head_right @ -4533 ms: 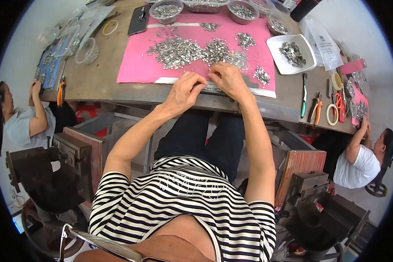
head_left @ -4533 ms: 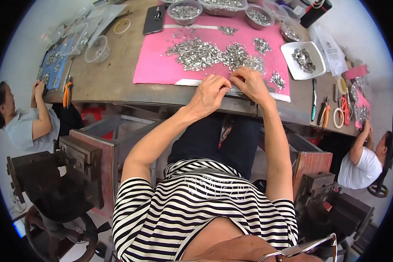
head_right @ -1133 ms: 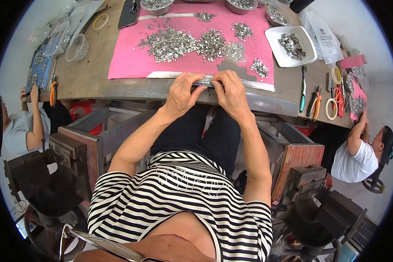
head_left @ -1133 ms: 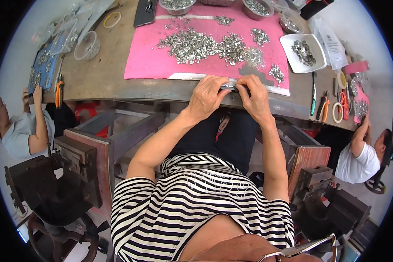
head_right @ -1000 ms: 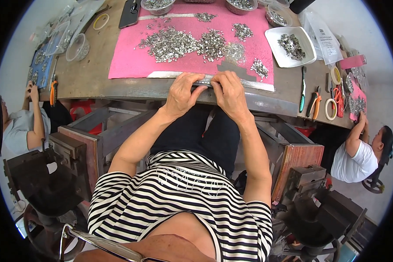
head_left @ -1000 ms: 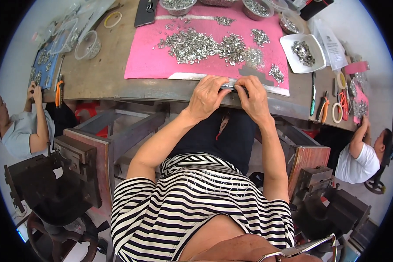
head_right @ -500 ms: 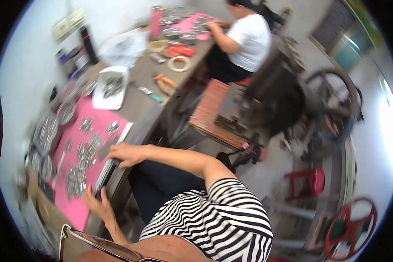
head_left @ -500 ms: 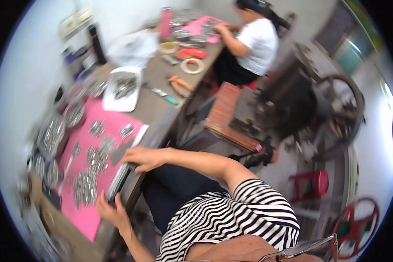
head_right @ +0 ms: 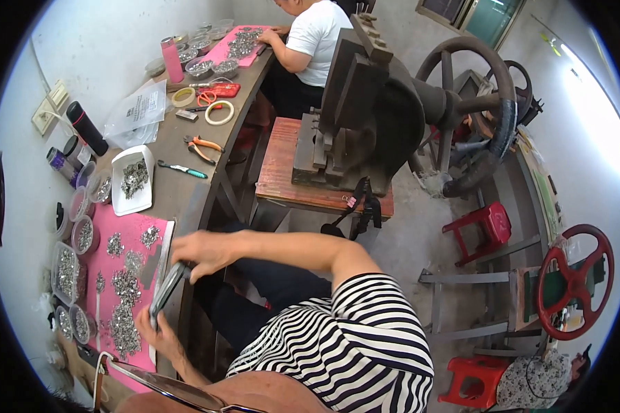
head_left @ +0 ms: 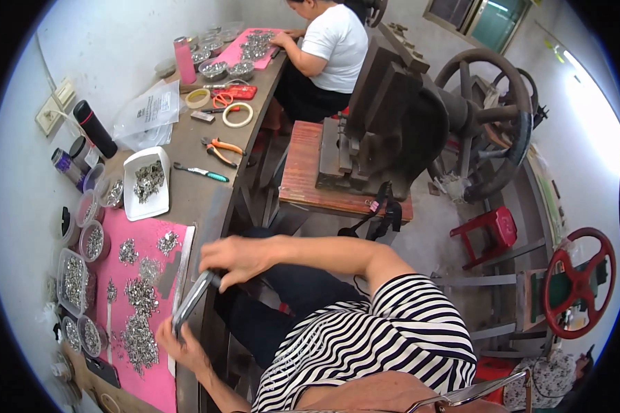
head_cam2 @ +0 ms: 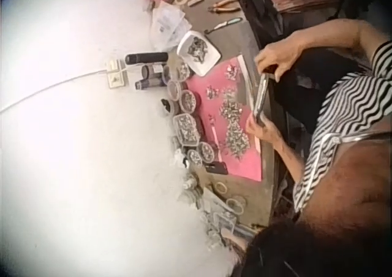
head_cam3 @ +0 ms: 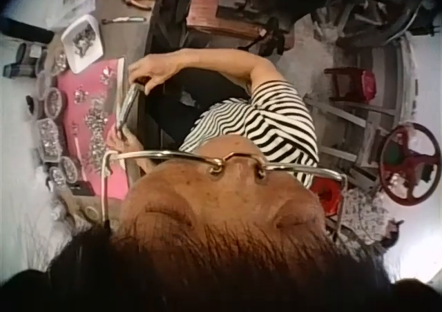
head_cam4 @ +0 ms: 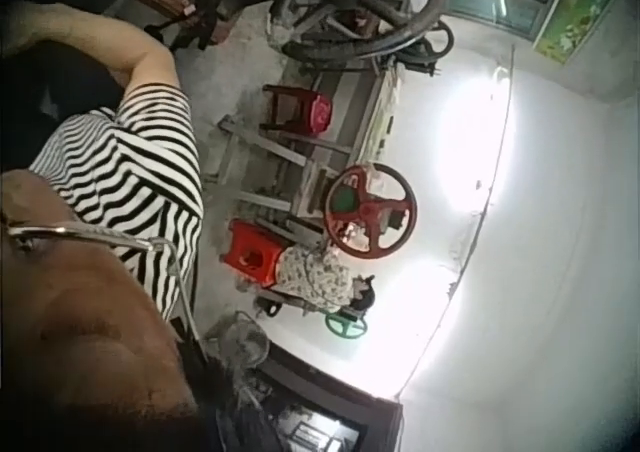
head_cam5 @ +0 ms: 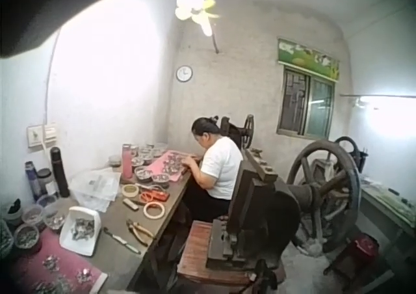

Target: The person picks up small metal components from storage containers, places them into a metal jig, and then uses a manual press to stamp or assemble them.

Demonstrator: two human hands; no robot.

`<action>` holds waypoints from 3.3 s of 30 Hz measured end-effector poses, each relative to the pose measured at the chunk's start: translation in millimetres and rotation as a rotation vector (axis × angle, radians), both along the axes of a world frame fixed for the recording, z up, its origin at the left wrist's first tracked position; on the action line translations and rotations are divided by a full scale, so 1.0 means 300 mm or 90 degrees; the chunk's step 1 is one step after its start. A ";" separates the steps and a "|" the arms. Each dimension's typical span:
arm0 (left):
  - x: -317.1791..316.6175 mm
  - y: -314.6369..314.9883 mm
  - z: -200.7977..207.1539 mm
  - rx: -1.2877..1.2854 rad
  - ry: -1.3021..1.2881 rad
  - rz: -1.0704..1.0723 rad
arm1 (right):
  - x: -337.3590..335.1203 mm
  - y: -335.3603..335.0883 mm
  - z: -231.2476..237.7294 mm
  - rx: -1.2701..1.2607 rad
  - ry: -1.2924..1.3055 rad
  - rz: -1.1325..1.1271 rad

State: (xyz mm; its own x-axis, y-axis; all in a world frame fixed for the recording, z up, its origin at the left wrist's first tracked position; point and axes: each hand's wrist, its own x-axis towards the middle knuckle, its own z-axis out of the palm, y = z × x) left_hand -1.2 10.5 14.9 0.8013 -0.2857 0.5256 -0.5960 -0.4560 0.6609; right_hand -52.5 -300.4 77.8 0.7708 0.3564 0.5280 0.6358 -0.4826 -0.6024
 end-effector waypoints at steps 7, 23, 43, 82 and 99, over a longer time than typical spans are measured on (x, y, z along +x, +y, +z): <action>0.003 -0.758 0.147 -0.102 0.094 -0.403 | -0.496 -0.439 0.076 0.043 0.101 -0.440; -0.194 -1.820 -0.022 -0.134 0.300 -0.690 | -0.623 -0.621 -0.090 -0.040 0.059 -0.935; -0.217 -1.513 0.004 0.034 0.113 -0.824 | -1.329 -0.591 0.296 0.219 -0.380 -1.277; -0.227 -1.666 0.029 0.102 0.037 -0.806 | -1.425 -0.708 0.747 -0.098 -0.194 -1.355; -0.118 -1.980 0.031 -0.179 0.113 -0.765 | -1.414 -0.970 1.110 -0.279 0.051 -1.322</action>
